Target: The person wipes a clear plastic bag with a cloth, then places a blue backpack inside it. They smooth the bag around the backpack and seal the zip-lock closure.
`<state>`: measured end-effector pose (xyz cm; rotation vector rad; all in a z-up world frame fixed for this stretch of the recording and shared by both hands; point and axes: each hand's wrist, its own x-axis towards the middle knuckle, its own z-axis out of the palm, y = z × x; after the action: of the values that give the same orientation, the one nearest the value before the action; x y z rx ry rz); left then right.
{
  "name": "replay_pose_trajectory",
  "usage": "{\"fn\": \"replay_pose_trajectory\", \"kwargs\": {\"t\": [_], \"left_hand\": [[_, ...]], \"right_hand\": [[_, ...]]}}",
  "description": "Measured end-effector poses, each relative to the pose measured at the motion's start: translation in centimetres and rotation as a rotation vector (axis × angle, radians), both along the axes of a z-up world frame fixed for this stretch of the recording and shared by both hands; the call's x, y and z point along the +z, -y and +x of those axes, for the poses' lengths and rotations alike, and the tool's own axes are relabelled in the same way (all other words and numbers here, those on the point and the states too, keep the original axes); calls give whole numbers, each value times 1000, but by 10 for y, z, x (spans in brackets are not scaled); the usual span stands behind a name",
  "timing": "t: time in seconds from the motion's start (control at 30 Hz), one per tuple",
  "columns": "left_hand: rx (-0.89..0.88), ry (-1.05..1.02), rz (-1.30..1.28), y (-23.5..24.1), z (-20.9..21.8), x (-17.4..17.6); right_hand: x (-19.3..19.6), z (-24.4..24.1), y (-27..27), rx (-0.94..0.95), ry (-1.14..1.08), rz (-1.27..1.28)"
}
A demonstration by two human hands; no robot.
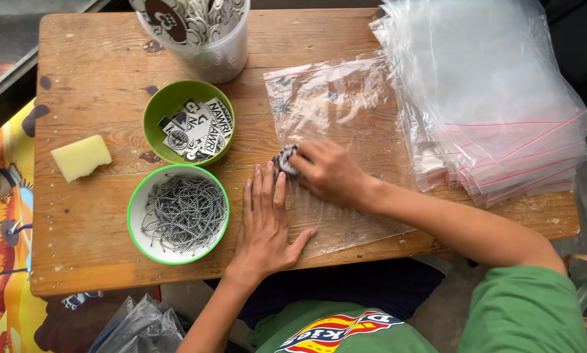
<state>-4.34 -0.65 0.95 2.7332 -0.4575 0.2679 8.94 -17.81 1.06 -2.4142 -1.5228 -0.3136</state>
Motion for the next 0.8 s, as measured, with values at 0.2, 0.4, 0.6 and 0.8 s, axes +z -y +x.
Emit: {"fn": "replay_pose_trajectory", "kwargs": {"t": [0.2, 0.4, 0.6, 0.8], "left_hand": [[-87, -48, 99, -2, 4, 4], [-87, -70, 15, -2, 1, 6], [-72, -32, -131, -3, 1, 8], [-33, -15, -66, -1, 3, 3]], "right_hand": [[1, 96, 17, -269, 123, 101], [-26, 183, 63, -594, 375, -193], [4, 86, 32, -440, 337, 25], [-38, 21, 35, -167, 245, 52]]}}
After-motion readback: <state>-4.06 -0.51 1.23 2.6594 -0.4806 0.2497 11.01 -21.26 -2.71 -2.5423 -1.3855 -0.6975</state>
